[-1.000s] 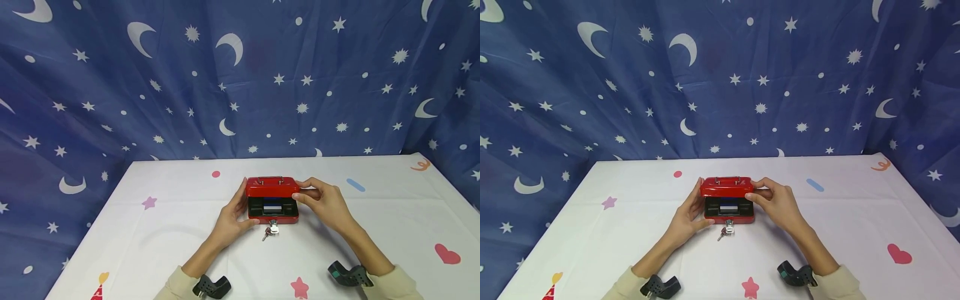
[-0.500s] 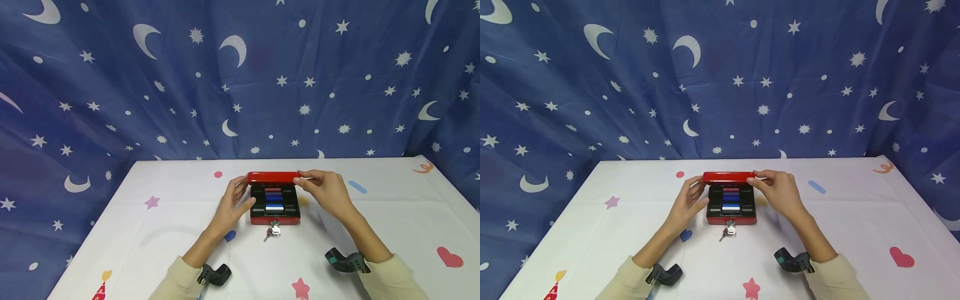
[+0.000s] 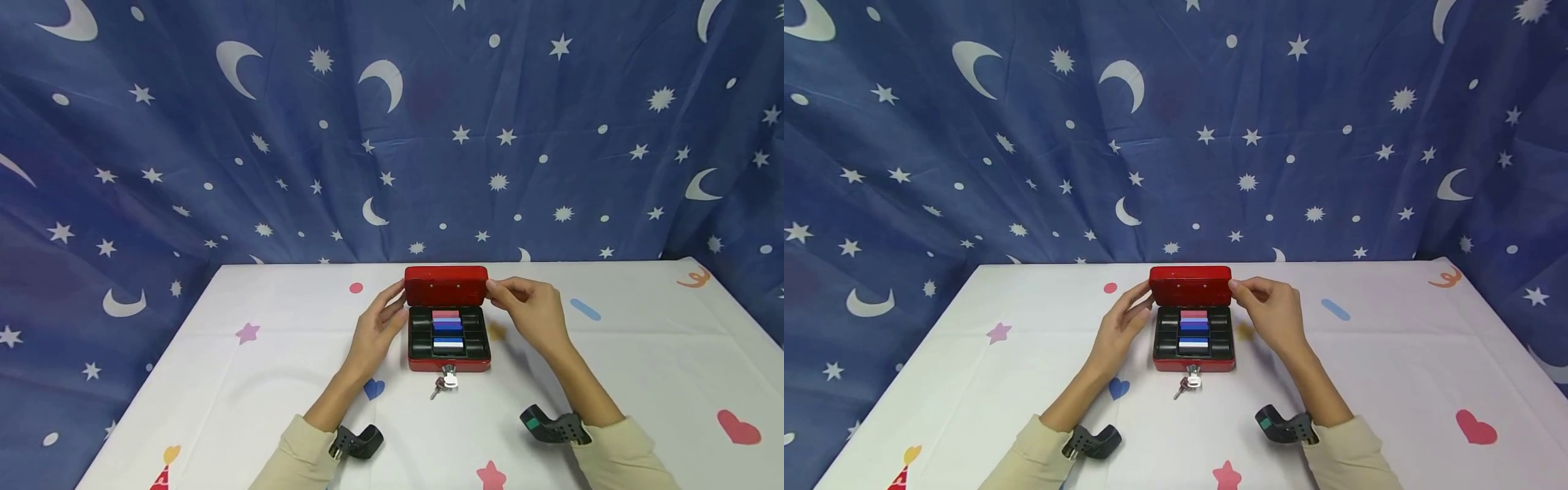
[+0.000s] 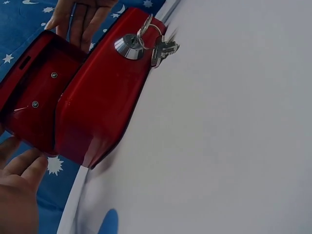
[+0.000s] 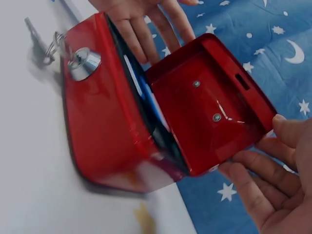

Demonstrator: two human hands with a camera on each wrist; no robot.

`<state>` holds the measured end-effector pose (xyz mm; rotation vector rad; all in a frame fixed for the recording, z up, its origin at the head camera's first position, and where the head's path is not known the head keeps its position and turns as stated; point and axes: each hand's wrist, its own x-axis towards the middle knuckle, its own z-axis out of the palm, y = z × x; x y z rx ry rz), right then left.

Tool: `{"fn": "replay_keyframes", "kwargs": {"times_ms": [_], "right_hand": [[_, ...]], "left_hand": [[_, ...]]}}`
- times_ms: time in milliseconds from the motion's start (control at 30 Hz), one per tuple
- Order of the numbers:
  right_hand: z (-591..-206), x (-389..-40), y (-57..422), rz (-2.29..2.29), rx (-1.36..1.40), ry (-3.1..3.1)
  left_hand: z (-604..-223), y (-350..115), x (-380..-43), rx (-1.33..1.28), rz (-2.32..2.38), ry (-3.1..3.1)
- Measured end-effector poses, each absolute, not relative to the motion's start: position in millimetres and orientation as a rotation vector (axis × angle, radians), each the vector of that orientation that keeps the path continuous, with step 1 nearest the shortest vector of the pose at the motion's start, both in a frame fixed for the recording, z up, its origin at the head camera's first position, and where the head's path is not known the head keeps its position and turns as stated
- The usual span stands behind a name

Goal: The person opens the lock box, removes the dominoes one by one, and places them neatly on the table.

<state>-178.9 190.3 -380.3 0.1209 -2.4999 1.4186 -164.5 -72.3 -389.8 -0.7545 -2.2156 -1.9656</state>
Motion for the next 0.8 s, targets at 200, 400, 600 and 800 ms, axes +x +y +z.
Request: {"fn": "replay_keyframes", "kwargs": {"times_ms": [200, 400, 600, 800], "right_hand": [[-391.2, -182.1, 196.1, 1.513, 0.156, -2.483], [-397.3, -182.6, 196.8, 1.541, 0.168, -2.476], [-400.2, -182.3, 195.2, 1.506, 0.206, -2.47], [-401.0, -182.0, 195.6, 1.461, 0.226, -2.502]], "left_hand": [[-410.6, -72.0, -175.4, -0.755, -2.016, -2.215], [-404.1, -72.8, -173.3, -0.811, -1.981, -2.296], [-422.5, -75.9, -182.5, -0.837, -1.86, -2.408], [-438.0, -78.8, -190.3, -0.867, -1.855, -2.445]]}}
